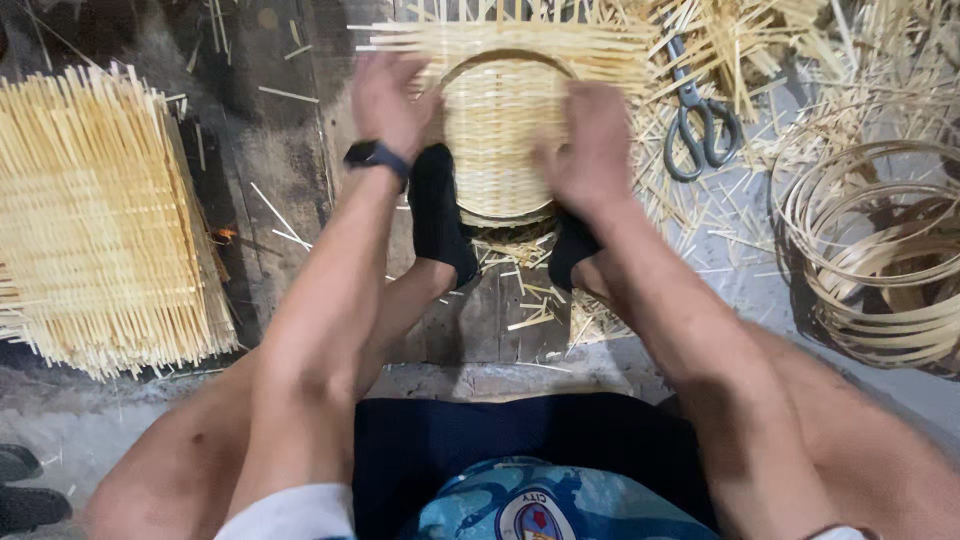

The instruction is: The person places a circular bamboo frame onto a woven bamboo mat and uses shears to trim the excess bamboo strips around the edge. The person repeats this process multiple times, stacking the finished circular pieces.

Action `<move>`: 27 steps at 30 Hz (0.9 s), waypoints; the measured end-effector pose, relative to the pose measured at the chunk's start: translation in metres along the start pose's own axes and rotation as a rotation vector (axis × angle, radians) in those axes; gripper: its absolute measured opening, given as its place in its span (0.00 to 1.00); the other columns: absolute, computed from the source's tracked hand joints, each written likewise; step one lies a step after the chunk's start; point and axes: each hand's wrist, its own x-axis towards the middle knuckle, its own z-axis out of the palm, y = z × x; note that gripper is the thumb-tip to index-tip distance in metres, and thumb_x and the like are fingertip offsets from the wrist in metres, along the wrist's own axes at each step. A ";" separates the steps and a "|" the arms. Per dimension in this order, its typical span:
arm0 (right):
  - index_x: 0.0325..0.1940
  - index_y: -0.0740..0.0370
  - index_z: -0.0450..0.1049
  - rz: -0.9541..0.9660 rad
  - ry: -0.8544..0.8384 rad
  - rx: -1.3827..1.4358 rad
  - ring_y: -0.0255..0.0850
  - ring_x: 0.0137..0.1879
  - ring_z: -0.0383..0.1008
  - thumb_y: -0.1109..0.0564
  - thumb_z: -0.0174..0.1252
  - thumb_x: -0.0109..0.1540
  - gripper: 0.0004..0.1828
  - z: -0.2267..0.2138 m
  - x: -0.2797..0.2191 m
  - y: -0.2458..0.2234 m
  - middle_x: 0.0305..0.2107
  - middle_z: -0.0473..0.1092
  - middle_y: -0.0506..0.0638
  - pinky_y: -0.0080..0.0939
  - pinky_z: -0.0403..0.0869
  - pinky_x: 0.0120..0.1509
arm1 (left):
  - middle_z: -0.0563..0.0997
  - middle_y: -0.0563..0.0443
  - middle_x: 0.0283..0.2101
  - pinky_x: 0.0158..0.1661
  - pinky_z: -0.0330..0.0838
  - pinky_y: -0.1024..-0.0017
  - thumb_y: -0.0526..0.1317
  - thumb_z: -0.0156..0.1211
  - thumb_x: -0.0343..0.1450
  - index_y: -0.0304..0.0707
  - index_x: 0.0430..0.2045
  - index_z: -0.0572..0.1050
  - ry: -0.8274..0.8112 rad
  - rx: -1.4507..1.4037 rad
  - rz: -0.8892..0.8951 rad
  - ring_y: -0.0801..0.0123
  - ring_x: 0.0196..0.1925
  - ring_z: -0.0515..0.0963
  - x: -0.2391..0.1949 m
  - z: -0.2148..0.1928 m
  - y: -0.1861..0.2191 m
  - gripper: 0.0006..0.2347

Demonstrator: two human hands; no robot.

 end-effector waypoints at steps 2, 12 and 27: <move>0.69 0.74 0.57 -0.283 -0.231 -0.195 0.64 0.73 0.49 0.41 0.64 0.56 0.48 0.030 -0.016 -0.038 0.65 0.55 0.70 0.63 0.51 0.76 | 0.75 0.40 0.61 0.66 0.59 0.53 0.42 0.73 0.70 0.40 0.48 0.84 0.009 -0.102 0.429 0.45 0.65 0.68 0.014 0.017 0.016 0.14; 0.73 0.63 0.63 -0.565 -0.102 -0.543 0.63 0.79 0.45 0.36 0.61 0.56 0.47 0.084 -0.032 -0.036 0.71 0.55 0.65 0.73 0.43 0.78 | 0.79 0.53 0.49 0.51 0.74 0.60 0.48 0.62 0.75 0.49 0.41 0.85 -0.053 -0.246 0.225 0.58 0.52 0.76 0.027 0.063 0.021 0.09; 0.42 0.64 0.80 -0.008 -0.023 0.357 0.43 0.30 0.72 0.58 0.58 0.70 0.08 0.021 0.114 0.014 0.26 0.74 0.56 0.43 0.70 0.36 | 0.82 0.47 0.27 0.30 0.74 0.66 0.42 0.60 0.75 0.36 0.34 0.83 -0.341 -0.427 -0.016 0.63 0.27 0.78 0.056 0.068 0.023 0.09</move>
